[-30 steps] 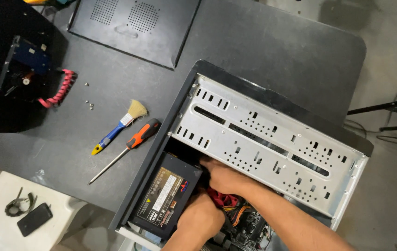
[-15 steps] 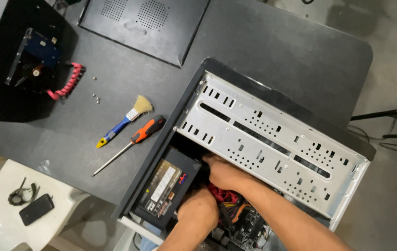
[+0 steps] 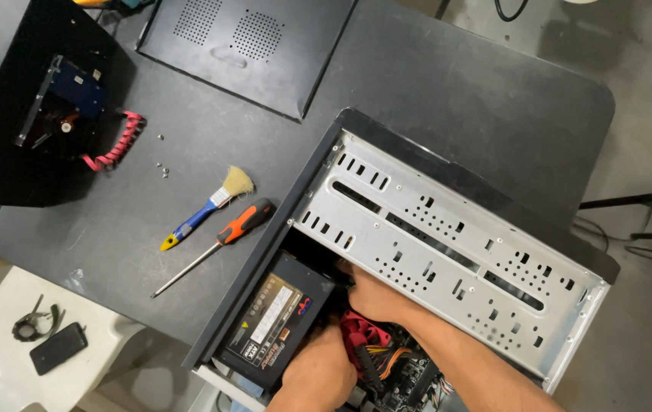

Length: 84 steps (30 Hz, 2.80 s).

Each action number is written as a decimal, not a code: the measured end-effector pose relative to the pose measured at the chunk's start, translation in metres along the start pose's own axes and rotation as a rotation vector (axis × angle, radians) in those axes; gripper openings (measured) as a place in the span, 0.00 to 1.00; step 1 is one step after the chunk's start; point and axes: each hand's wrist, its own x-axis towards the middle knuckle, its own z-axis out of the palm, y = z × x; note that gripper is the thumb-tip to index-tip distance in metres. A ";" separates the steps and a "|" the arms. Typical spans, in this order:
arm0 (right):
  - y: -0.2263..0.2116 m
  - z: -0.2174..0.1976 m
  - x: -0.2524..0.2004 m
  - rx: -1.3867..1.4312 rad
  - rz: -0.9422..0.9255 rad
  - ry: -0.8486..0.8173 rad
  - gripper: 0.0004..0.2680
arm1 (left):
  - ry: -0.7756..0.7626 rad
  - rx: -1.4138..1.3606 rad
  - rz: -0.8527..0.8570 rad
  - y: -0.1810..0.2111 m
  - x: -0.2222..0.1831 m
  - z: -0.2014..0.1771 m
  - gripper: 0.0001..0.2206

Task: The person unscrews the back plate of a computer tower using a screwdriver, removes a power supply unit from its slot, and سپس places it inside the computer chassis while connecting several internal cables.

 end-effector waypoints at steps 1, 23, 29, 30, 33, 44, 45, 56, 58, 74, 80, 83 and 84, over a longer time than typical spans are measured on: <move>0.000 0.001 -0.001 0.003 0.002 -0.003 0.18 | -0.004 0.001 -0.003 -0.002 0.007 0.004 0.24; 0.005 0.017 -0.002 0.085 -0.156 0.032 0.25 | -0.048 0.454 0.168 -0.040 0.053 0.065 0.23; 0.007 0.014 -0.006 0.035 -0.157 0.074 0.22 | -0.380 0.963 0.485 -0.028 0.063 0.059 0.17; 0.005 0.012 -0.007 0.058 -0.157 0.075 0.20 | -0.397 0.919 0.413 -0.024 0.061 0.055 0.18; 0.007 0.015 -0.005 -0.012 -0.239 0.158 0.22 | 0.337 0.260 0.078 -0.047 0.049 0.070 0.26; 0.002 0.010 -0.009 -0.174 -0.233 0.136 0.23 | 0.095 0.128 -0.042 -0.038 0.060 0.054 0.22; -0.004 0.002 -0.009 -0.153 -0.204 0.112 0.22 | 0.107 0.188 0.039 -0.050 0.074 0.068 0.18; 0.019 0.031 0.002 -0.040 -0.216 0.147 0.20 | -0.083 0.119 -0.202 0.017 -0.024 0.009 0.36; 0.016 0.026 0.002 -0.045 -0.180 0.117 0.21 | -0.124 0.234 -0.205 0.021 -0.047 0.000 0.39; -0.090 -0.065 -0.064 0.021 0.191 -0.204 0.09 | 0.926 0.095 0.579 -0.043 -0.103 -0.137 0.18; -0.102 -0.044 -0.056 -0.464 -0.131 -0.369 0.14 | 0.843 0.096 0.499 -0.056 -0.080 -0.122 0.25; -0.080 -0.007 -0.049 -0.616 -0.234 -0.335 0.15 | 0.934 0.348 0.840 -0.043 -0.078 -0.126 0.25; -0.059 0.019 -0.049 -0.713 -0.453 -0.080 0.13 | 0.900 0.520 1.012 -0.037 -0.078 -0.127 0.26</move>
